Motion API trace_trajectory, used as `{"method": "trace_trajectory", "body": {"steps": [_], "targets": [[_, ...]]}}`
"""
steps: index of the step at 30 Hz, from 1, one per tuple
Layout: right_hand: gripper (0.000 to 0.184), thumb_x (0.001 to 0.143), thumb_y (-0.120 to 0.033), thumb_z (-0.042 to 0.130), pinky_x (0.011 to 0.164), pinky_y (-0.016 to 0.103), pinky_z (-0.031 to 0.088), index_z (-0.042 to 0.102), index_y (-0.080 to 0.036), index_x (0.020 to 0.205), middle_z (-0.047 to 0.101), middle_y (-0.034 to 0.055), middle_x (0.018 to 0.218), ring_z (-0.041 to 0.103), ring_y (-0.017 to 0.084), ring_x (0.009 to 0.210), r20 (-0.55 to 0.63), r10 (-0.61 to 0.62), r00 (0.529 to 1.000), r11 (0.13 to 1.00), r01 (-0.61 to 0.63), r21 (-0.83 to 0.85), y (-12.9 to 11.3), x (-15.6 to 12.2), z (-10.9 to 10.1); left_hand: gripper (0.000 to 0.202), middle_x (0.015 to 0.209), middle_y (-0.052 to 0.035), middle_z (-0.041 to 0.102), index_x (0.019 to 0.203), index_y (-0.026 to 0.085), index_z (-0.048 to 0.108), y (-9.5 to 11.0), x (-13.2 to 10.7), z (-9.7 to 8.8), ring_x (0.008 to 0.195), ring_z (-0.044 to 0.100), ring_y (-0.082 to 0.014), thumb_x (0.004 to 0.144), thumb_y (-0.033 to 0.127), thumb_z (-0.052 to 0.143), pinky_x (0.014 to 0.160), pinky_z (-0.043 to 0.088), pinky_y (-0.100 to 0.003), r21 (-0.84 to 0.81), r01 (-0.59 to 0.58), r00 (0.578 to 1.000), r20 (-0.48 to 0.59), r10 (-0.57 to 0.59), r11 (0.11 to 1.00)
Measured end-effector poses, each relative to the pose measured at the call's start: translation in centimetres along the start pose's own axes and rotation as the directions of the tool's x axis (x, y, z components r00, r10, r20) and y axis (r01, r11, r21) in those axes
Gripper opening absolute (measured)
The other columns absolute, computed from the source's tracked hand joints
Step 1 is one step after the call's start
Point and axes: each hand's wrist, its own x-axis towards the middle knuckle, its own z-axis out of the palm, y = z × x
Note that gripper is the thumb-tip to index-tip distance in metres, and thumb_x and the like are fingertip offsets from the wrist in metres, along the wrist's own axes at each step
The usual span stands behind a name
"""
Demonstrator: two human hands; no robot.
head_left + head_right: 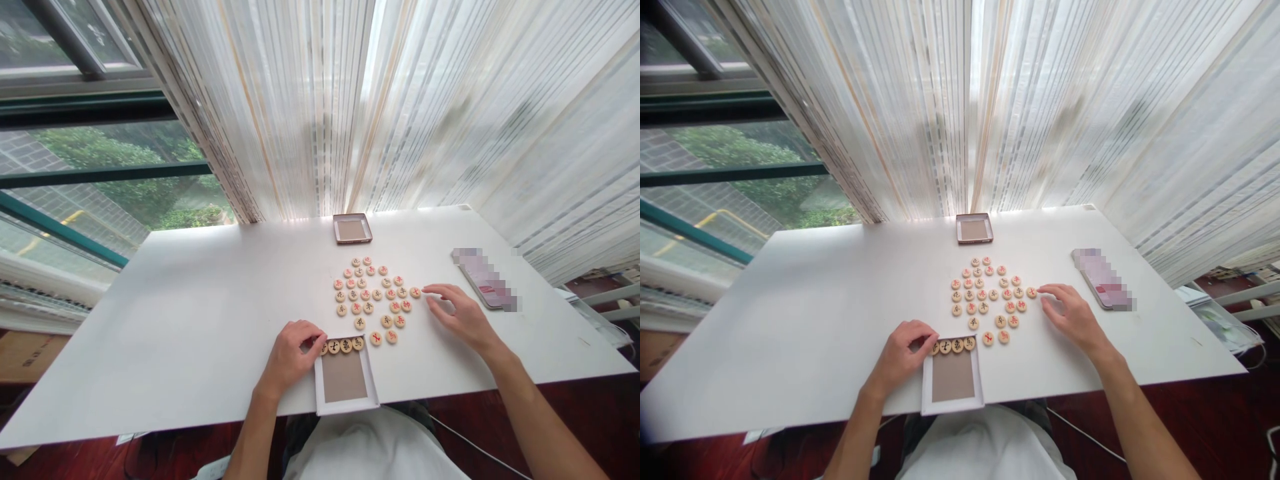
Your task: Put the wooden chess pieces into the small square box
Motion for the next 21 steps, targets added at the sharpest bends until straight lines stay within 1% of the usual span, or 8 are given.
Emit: {"method": "trace_trajectory", "body": {"steps": [2,4,6,10,11,14,18,21], "targets": [[0.022,0.094,-0.035,0.056,0.086,0.04,0.057,0.068,-0.028,0.111,0.069,0.0069,0.117,0.063,0.028,0.112,-0.004,-0.029,1.0,1.0,0.029,0.002,-0.4,0.2,0.2,0.018,0.085,-0.0014,0.072,0.086,0.024,0.069,0.0,0.0,0.0,0.079,0.063,-0.0179,0.097,0.029,0.056,0.079,0.045,-0.035,0.001,0.003,1.0,0.0,-0.003,1.0],[0.021,0.095,-0.036,0.056,0.093,0.044,0.054,0.069,-0.027,0.11,0.07,0.0073,0.116,0.062,0.028,0.113,0.001,-0.059,0.998,0.998,0.059,0.012,-1.0,0.8,0.5,0.019,0.085,-0.0019,0.072,0.086,0.023,0.069,0.1,0.0,0.0,0.079,0.063,-0.0182,0.097,0.03,0.055,0.079,0.045,-0.035,0.0,0.005,1.0,-0.006,-0.005,1.0],[0.022,0.095,-0.036,0.056,0.088,0.044,0.057,0.069,-0.028,0.111,0.07,0.008,0.116,0.062,0.029,0.112,0.016,-0.075,0.997,0.996,0.075,0.039,-1.8,1.8,0.8,0.019,0.085,-0.0021,0.072,0.086,0.023,0.069,0.1,0.0,0.0,0.079,0.063,-0.0182,0.097,0.03,0.055,0.08,0.046,-0.035,0.0,0.004,1.0,-0.017,-0.004,1.0],[0.024,0.095,-0.038,0.056,0.066,0.037,0.061,0.069,-0.029,0.113,0.069,0.0085,0.117,0.062,0.03,0.112,0.075,-0.117,0.99,0.988,0.109,0.108,-3.5,4.5,1.4,0.019,0.084,-0.0022,0.072,0.085,0.023,0.069,0.1,0.0,0.1,0.076,0.063,-0.0178,0.096,0.029,0.056,0.079,0.047,-0.035,0.002,0.002,1.0,-0.027,-0.002,1.0],[0.025,0.095,-0.038,0.056,0.067,0.037,0.061,0.069,-0.029,0.114,0.069,0.0084,0.117,0.062,0.029,0.112,0.079,-0.135,0.988,0.985,0.125,0.117,-4.0,5.3,1.6,0.018,0.084,-0.0023,0.072,0.085,0.023,0.07,0.1,0.0,0.1,0.075,0.063,-0.0177,0.096,0.029,0.056,0.079,0.047,-0.035,0.004,0.002,1.0,-0.028,-0.002,1.0],[0.024,0.095,-0.037,0.055,0.084,0.041,0.058,0.069,-0.028,0.113,0.071,0.0069,0.114,0.063,0.027,0.11,0.12,-0.225,0.967,0.972,0.213,0.104,-5.2,7.7,2.3,0.018,0.083,-0.0019,0.072,0.085,0.023,0.07,0.2,0.0,0.2,0.073,0.062,-0.0173,0.096,0.028,0.057,0.078,0.047,-0.035,0.013,0.008,1.0,-0.031,-0.007,1.0],[0.024,0.095,-0.035,0.056,0.089,0.04,0.055,0.069,-0.026,0.114,0.072,0.0067,0.113,0.063,0.026,0.109,0.201,-0.313,0.928,0.95,0.3,0.09,-6.9,10.5,3.5,0.017,0.083,-0.001,0.071,0.085,0.023,0.069,0.1,0.0,0.1,0.074,0.061,-0.0168,0.096,0.028,0.057,0.078,0.046,-0.034,0.008,0.016,0.999,-0.028,-0.015,1.0],[0.021,0.094,-0.032,0.059,0.09,0.039,0.053,0.073,-0.025,0.107,0.074,0.0067,0.106,0.064,0.026,0.105,0.258,-0.355,0.899,0.935,0.347,0.08,-8.0,11.8,4.3,0.017,0.083,-0.0012,0.071,0.085,0.023,0.069,0.1,0.0,0.1,0.075,0.061,-0.0169,0.096,0.028,0.057,0.078,0.045,-0.034,-0.002,0.018,1.0,-0.02,-0.018,1.0]]}}
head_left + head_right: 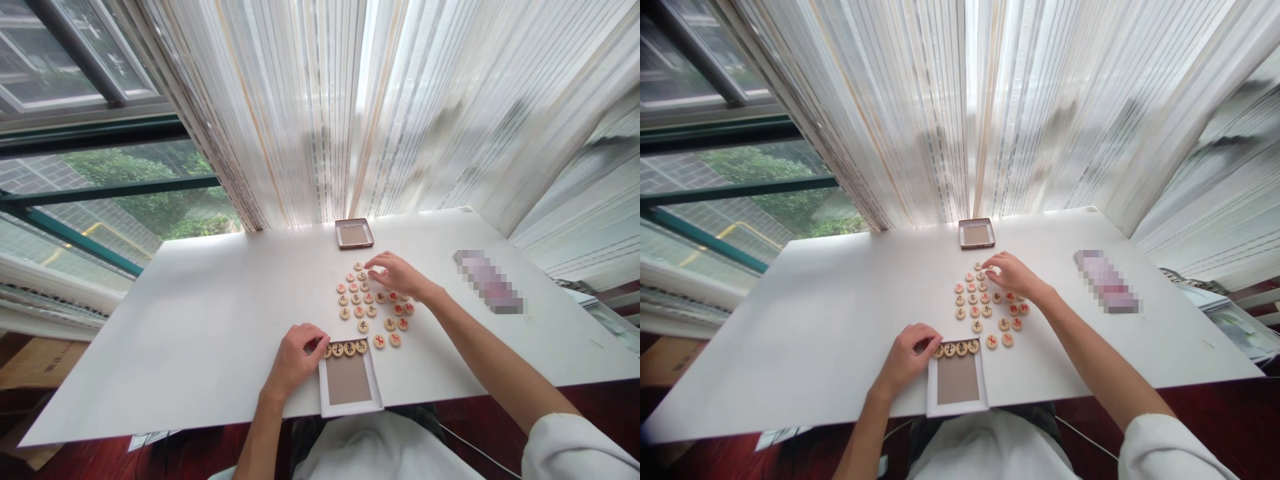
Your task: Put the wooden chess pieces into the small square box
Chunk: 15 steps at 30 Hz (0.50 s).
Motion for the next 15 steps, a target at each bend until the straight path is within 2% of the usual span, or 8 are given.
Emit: {"method": "trace_trajectory", "body": {"steps": [5,15], "targets": [[0.016,0.091,-0.03,0.062,0.084,0.038,0.051,0.077,-0.023,0.092,0.077,0.0069,0.09,0.065,0.026,0.092,0.081,-0.035,0.996,0.997,0.04,-0.069,-0.7,1.7,0.7,0.017,0.084,-0.0021,0.072,0.085,0.023,0.069,0.0,0.0,0.0,0.077,0.062,-0.0179,0.096,0.028,0.057,0.079,0.046,-0.035,-0.008,0.006,1.0,-0.006,-0.007,1.0],[0.013,0.087,-0.032,0.066,0.07,0.033,0.048,0.072,-0.022,0.081,0.074,0.0057,0.075,0.065,0.025,0.08,0.089,0.024,0.996,0.983,-0.007,-0.186,-0.5,2.6,1.9,0.019,0.084,-0.0022,0.072,0.085,0.024,0.07,0.2,0.0,-0.2,0.078,0.064,-0.0186,0.097,0.029,0.056,0.079,0.047,-0.035,0.0,0.004,1.0,-0.01,-0.004,1.0]]}}
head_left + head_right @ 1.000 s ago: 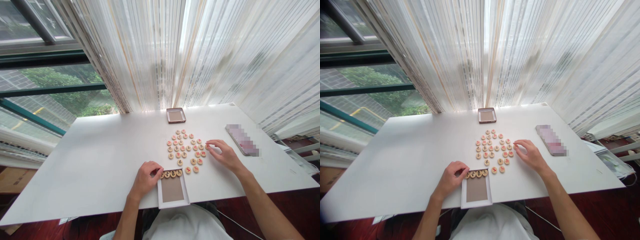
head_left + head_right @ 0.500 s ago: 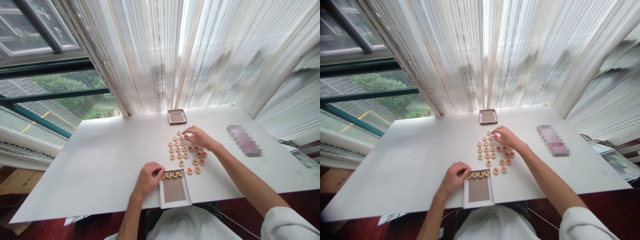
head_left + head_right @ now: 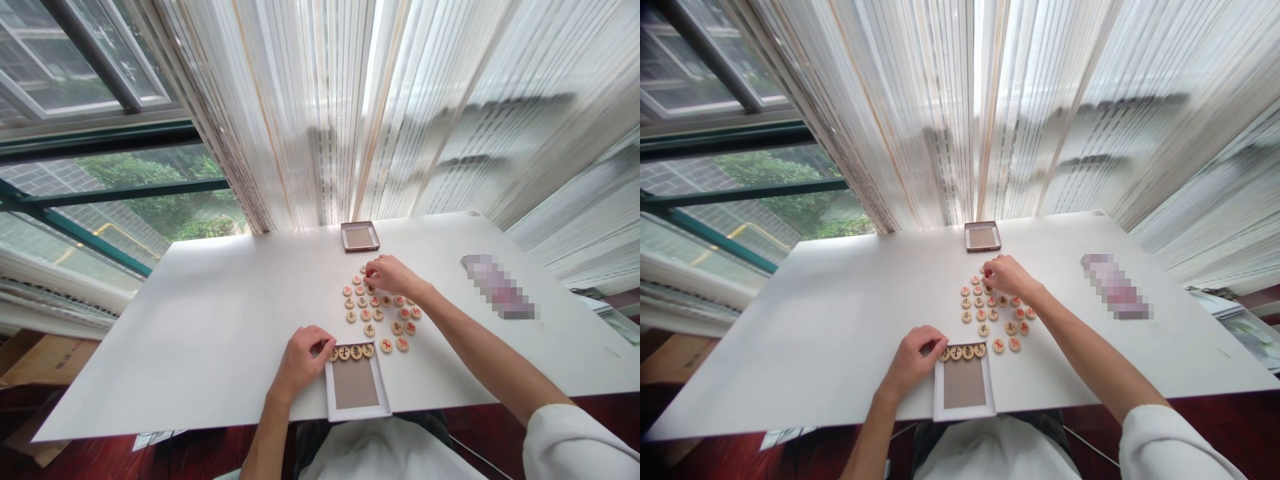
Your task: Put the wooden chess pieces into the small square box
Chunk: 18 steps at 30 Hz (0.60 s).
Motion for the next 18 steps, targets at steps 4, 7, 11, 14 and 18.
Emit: {"method": "trace_trajectory", "body": {"steps": [4,7,11,14,18], "targets": [[0.013,0.085,-0.033,0.068,0.068,0.032,0.046,0.07,-0.022,0.078,0.073,0.0052,0.072,0.066,0.024,0.078,-0.001,0.018,1.0,1.0,-0.018,-0.01,-0.1,0.1,0.2,0.019,0.083,-0.0025,0.072,0.085,0.024,0.07,0.0,0.0,-0.1,0.077,0.063,-0.0187,0.097,0.03,0.055,0.077,0.048,-0.034,-0.004,-0.001,1.0,-0.001,0.001,1.0],[0.013,0.083,-0.033,0.07,0.068,0.032,0.046,0.07,-0.022,0.078,0.073,0.0053,0.071,0.066,0.025,0.077,-0.006,0.027,1.0,1.0,-0.027,0.001,-0.2,0.2,0.2,0.019,0.083,-0.0023,0.072,0.084,0.023,0.069,-0.1,0.1,-0.1,0.077,0.063,-0.0184,0.097,0.029,0.056,0.077,0.047,-0.034,-0.004,0.001,1.0,0.0,-0.001,1.0],[0.012,0.084,-0.034,0.068,0.067,0.032,0.048,0.069,-0.022,0.08,0.074,0.0053,0.075,0.067,0.024,0.079,-0.026,0.045,0.999,0.998,-0.043,0.052,-0.3,0.0,-0.3,0.018,0.083,-0.0017,0.071,0.085,0.023,0.069,-0.1,0.1,-0.1,0.076,0.062,-0.0178,0.096,0.028,0.056,0.077,0.047,-0.034,-0.003,0.002,1.0,0.001,-0.002,1.0],[0.014,0.087,-0.036,0.065,0.069,0.032,0.052,0.068,-0.022,0.088,0.075,0.0043,0.083,0.068,0.022,0.077,-0.047,0.063,0.997,0.992,-0.058,0.115,-0.3,-0.5,-1.3,0.019,0.083,-0.0021,0.071,0.085,0.023,0.069,-0.1,0.1,-0.1,0.077,0.062,-0.018,0.097,0.028,0.055,0.077,0.047,-0.035,-0.004,0.0,1.0,0.001,0.0,1.0],[0.023,0.092,-0.043,0.06,0.072,0.031,0.059,0.066,-0.022,0.099,0.076,0.0043,0.091,0.072,0.019,0.079,-0.075,0.106,0.992,0.938,-0.075,0.339,-0.4,-2.7,-2.9,0.019,0.082,-0.0018,0.071,0.085,0.023,0.068,-0.1,0.1,0.0,0.077,0.062,-0.0181,0.097,0.028,0.055,0.077,0.046,-0.034,-0.003,0.003,1.0,0.005,-0.003,1.0]]}}
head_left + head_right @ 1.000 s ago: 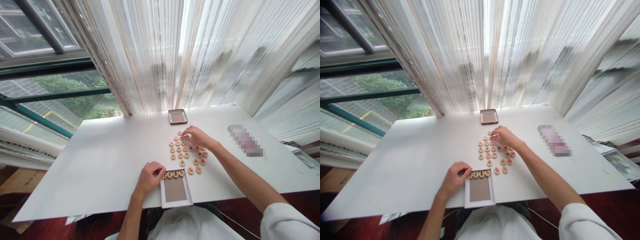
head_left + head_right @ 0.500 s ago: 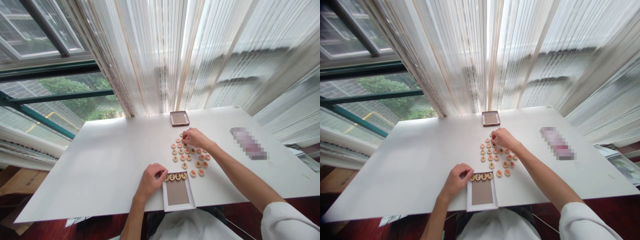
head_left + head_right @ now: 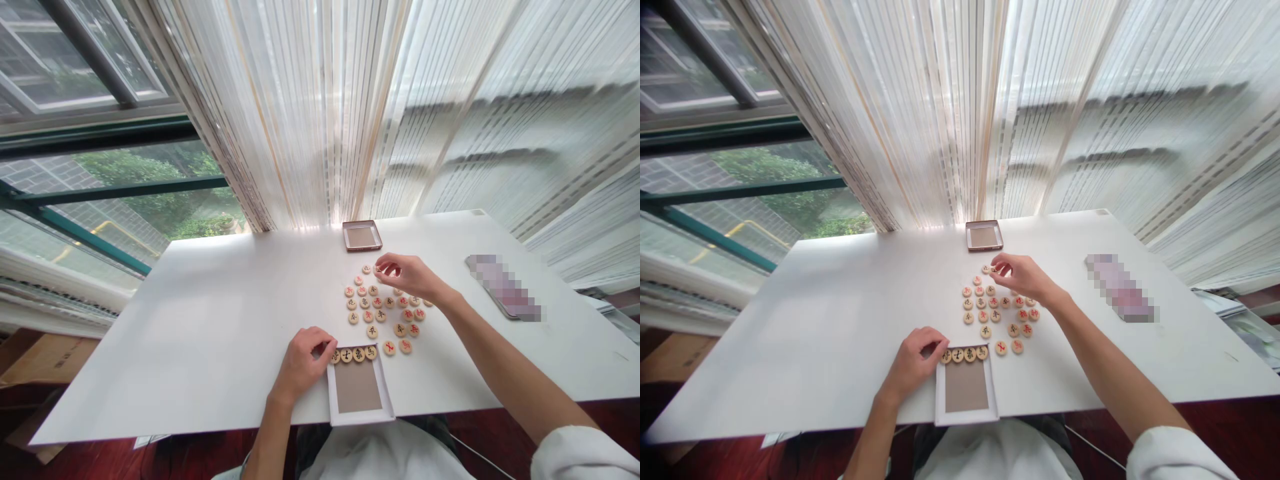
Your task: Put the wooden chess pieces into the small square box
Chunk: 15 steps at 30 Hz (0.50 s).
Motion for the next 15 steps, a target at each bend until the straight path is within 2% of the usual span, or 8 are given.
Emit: {"method": "trace_trajectory", "body": {"steps": [3,6,8,12,15], "targets": [[0.033,0.088,-0.048,0.065,0.069,0.034,0.063,0.067,-0.022,0.108,0.076,0.0075,0.097,0.074,0.022,0.08,-0.062,0.098,0.993,0.965,-0.08,0.249,-0.2,-2.6,-0.6,0.018,0.082,-0.0012,0.071,0.084,0.024,0.068,-0.1,0.0,0.0,0.076,0.062,-0.0179,0.097,0.027,0.055,0.077,0.046,-0.034,0.003,0.003,1.0,0.0,-0.003,1.0],[0.035,0.086,-0.046,0.069,0.068,0.034,0.065,0.066,-0.024,0.113,0.075,0.0086,0.104,0.074,0.025,0.087,-0.064,0.199,0.978,0.914,-0.161,0.373,-0.3,-5.6,-0.5,0.018,0.082,-0.0013,0.071,0.084,0.024,0.068,-0.1,0.0,0.0,0.076,0.062,-0.0179,0.097,0.028,0.056,0.077,0.046,-0.034,0.003,0.003,1.0,0.0,-0.003,1.0],[0.034,0.087,-0.045,0.07,0.069,0.035,0.065,0.066,-0.024,0.113,0.074,0.0088,0.104,0.074,0.026,0.091,-0.077,0.238,0.968,0.89,-0.185,0.417,-0.2,-7.4,-0.2,0.018,0.082,-0.0014,0.071,0.084,0.023,0.068,-0.2,0.0,0.1,0.075,0.062,-0.018,0.097,0.028,0.056,0.077,0.046,-0.033,0.003,0.005,1.0,-0.003,-0.005,1.0],[0.03,0.088,-0.043,0.07,0.089,0.041,0.062,0.068,-0.024,0.112,0.072,0.009,0.113,0.072,0.025,0.097,-0.127,0.212,0.969,0.889,-0.137,0.438,0.1,-10.2,0.7,0.017,0.083,-0.0012,0.071,0.084,0.024,0.069,-0.2,0.0,0.1,0.075,0.062,-0.0178,0.096,0.028,0.056,0.076,0.047,-0.033,0.001,0.016,1.0,-0.02,-0.016,1.0],[0.028,0.089,-0.042,0.068,0.091,0.041,0.061,0.068,-0.025,0.112,0.071,0.0087,0.111,0.071,0.025,0.1,-0.126,0.231,0.965,0.858,-0.141,0.493,0.1,-11.9,1.7,0.017,0.083,-0.0016,0.071,0.085,0.024,0.069,-0.1,-0.1,0.2,0.076,0.062,-0.0179,0.096,0.028,0.057,0.076,0.047,-0.032,-0.003,0.025,0.999,-0.03,-0.025,1.0]]}}
